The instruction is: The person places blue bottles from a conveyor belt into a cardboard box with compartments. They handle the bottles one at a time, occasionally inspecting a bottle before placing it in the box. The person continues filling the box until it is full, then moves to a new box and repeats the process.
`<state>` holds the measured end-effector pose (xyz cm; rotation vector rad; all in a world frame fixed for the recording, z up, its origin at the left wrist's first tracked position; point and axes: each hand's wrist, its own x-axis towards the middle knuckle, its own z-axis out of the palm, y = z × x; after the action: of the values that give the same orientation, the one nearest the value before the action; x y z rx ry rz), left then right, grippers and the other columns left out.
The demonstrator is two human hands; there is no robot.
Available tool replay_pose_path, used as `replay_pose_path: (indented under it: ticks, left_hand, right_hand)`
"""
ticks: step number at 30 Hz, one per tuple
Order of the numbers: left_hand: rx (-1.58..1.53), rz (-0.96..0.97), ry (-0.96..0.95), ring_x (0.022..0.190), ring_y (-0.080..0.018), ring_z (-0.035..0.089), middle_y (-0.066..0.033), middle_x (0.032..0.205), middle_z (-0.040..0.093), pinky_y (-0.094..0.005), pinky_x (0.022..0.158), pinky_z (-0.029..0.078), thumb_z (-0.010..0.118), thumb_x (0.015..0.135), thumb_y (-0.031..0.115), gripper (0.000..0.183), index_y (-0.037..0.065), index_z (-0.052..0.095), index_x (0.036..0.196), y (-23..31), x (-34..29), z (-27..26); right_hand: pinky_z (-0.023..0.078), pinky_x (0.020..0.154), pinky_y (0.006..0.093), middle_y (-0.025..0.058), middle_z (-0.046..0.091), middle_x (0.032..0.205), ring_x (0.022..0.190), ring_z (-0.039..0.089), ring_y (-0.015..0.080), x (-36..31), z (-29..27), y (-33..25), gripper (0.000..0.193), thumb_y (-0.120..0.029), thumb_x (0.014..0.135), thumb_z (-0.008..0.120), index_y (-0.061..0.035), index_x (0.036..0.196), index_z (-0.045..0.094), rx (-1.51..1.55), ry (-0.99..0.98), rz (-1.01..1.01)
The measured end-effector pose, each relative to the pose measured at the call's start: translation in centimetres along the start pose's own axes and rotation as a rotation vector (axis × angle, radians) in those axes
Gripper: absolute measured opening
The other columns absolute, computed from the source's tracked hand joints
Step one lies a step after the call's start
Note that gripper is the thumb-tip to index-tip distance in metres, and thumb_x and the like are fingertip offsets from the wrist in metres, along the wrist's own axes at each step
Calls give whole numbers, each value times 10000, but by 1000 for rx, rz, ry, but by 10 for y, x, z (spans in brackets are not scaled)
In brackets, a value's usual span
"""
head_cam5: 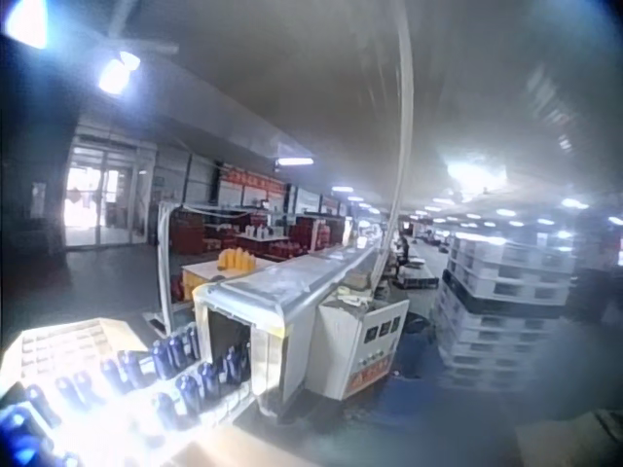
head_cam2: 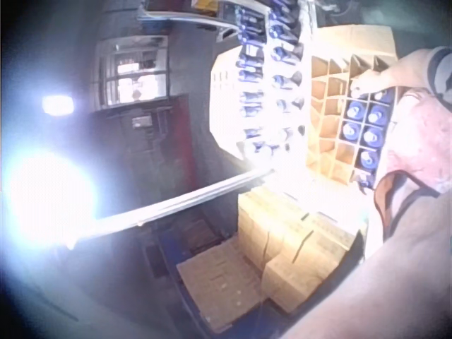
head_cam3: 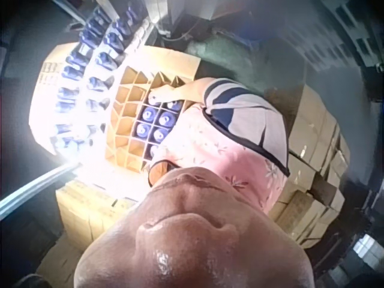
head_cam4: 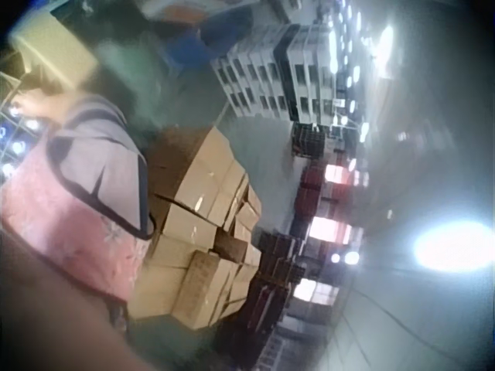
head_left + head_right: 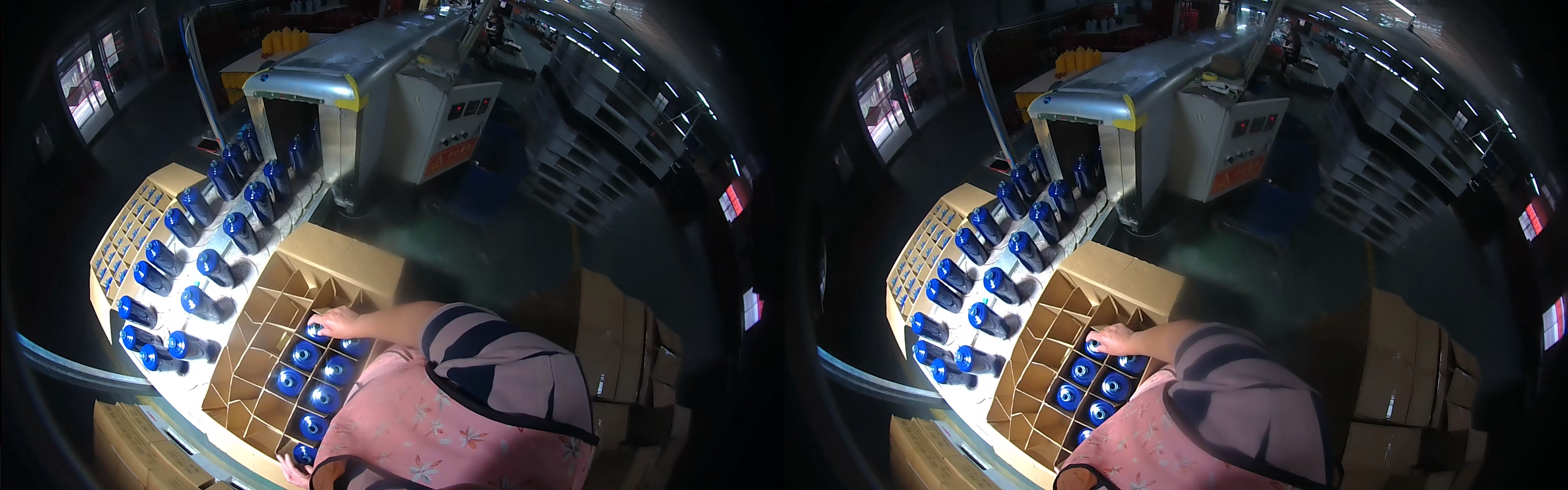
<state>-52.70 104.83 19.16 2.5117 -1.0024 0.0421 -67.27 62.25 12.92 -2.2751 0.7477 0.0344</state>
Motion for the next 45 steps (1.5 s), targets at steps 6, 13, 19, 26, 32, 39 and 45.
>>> replay_pose_path:
  ticks: [6, 13, 19, 26, 32, 39, 45]
  left_hand:
    - [-181, 179, -85, 1015, -286, 611, -103, 1192, 652, -423, 928, 455, 629, 801, 221, 349, 100, 670, 1125, -13, -27, 3]
    - [50, 519, -20, 922, -369, 625, -216, 1104, 634, -447, 815, 520, 650, 883, 218, 324, 20, 596, 1134, -20, 1, -23]
    - [30, -58, -75, 1153, -305, 553, -73, 1221, 633, -429, 969, 424, 681, 757, 337, 462, 146, 650, 1176, -25, -15, 15]
    - [139, 448, -18, 868, -376, 635, -212, 1023, 646, -464, 761, 524, 650, 856, 226, 243, 53, 669, 1026, 39, 47, -35]
    - [143, 428, -10, 884, -388, 631, -223, 1037, 638, -470, 770, 525, 640, 867, 254, 266, 45, 660, 1031, 87, 65, -49]
    - [158, 415, 11, 901, -403, 626, -235, 1053, 629, -478, 780, 527, 629, 881, 287, 297, 35, 650, 1036, 93, 73, -38]
    - [126, 502, -33, 996, -479, 581, -284, 1130, 590, -563, 844, 499, 678, 829, 459, 564, -10, 595, 1129, 96, 78, -40]
  right_hand:
    - [506, 788, 446, 117, 675, 933, 929, 650, 314, 1, 11, -1, 382, -346, 878, 606, -216, 1228, 524, 9, 32, -14]
    - [502, 797, 461, 147, 678, 972, 939, 646, 340, -1, 4, -10, 393, -343, 882, 607, -205, 1241, 526, 18, -24, -11]
    - [505, 765, 457, 138, 675, 920, 885, 653, 338, -4, -1, -9, 389, -343, 891, 603, -211, 1246, 516, 0, -1, -48]
    - [507, 752, 458, 141, 677, 927, 868, 657, 340, -1, -7, -5, 386, -337, 896, 611, -210, 1248, 517, 29, -14, -51]
    - [509, 754, 449, 139, 677, 925, 871, 658, 332, 3, -12, 7, 377, -341, 897, 607, -201, 1237, 524, 53, -8, -77]
    - [509, 766, 441, 120, 666, 904, 882, 653, 318, 14, -9, 11, 367, -334, 889, 621, -201, 1218, 531, 58, -5, -55]
    - [508, 767, 439, 107, 665, 911, 890, 649, 314, 18, -7, 21, 349, -321, 885, 622, -198, 1199, 533, 81, 29, -86]
